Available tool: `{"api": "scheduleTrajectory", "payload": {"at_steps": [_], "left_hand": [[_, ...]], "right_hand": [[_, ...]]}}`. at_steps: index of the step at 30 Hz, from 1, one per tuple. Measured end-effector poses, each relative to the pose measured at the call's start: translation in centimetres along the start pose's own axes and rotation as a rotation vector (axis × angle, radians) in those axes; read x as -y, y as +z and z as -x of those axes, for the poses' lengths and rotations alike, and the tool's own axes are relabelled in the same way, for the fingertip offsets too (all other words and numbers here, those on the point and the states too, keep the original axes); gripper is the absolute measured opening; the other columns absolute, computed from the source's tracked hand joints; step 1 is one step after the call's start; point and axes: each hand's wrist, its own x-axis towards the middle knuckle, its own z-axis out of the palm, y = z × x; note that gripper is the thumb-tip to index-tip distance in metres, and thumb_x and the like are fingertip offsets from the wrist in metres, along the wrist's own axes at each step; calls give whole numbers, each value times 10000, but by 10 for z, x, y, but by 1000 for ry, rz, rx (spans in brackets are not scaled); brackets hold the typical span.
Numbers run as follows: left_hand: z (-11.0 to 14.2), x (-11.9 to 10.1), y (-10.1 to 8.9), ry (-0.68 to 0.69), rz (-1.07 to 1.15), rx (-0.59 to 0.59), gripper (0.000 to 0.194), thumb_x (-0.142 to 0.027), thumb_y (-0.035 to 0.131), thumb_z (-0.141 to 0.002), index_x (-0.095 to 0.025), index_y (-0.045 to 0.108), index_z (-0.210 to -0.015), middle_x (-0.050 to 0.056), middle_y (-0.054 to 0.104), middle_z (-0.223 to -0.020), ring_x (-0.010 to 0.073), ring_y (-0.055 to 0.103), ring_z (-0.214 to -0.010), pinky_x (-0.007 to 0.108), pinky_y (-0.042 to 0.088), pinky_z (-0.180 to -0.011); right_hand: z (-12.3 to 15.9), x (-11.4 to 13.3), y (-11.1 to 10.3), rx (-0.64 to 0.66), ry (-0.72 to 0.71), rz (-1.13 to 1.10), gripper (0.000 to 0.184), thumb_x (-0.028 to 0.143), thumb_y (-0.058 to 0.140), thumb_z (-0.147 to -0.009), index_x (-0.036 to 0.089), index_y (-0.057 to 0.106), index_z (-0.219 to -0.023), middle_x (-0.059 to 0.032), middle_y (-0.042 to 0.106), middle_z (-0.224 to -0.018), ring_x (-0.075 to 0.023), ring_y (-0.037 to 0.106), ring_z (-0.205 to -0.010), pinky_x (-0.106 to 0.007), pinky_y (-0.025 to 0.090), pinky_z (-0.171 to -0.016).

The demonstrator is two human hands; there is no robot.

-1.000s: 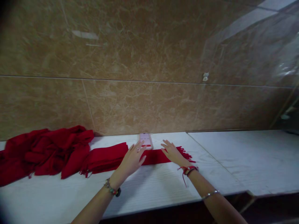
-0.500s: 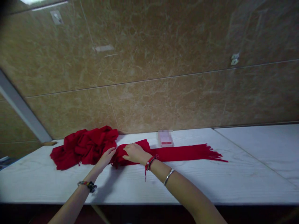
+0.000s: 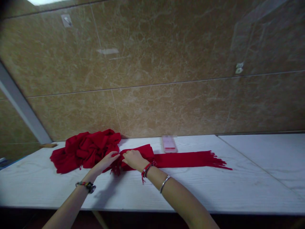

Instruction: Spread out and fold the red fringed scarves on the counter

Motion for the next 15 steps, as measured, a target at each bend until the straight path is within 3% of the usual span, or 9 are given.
{"api": "scheduleTrajectory", "payload": {"at_steps": [5,10,15], "left_hand": [[7,-18,-10,-77,220,160,306,-358,663,-564,-124,607,-752,45,666,-710,165,598,-695,254,438,-643],[5,-34,-11,-118,250,83,215,-300,640,-593,-137,583,-721,7,641,-634,110,550,-530,214,387,-502],[-4,-35,-7,-59,257,90,228,-326,583,-627,-151,551,-769,15,635,-704,135,585,-649,236,434,-595]], "right_hand": [[3,2,-6,44,19,-27,313,403,519,-795,163,546,-994,-88,635,-944,-215,592,-874,-292,459,-703],[-1,10,-5,1,95,-1,387,419,542,-758,144,519,-1030,-108,639,-904,-237,602,-832,-310,460,-674],[-7,19,2,-57,165,-1,327,293,535,-760,125,516,-1040,-122,639,-909,-240,602,-837,-313,449,-698]]}}
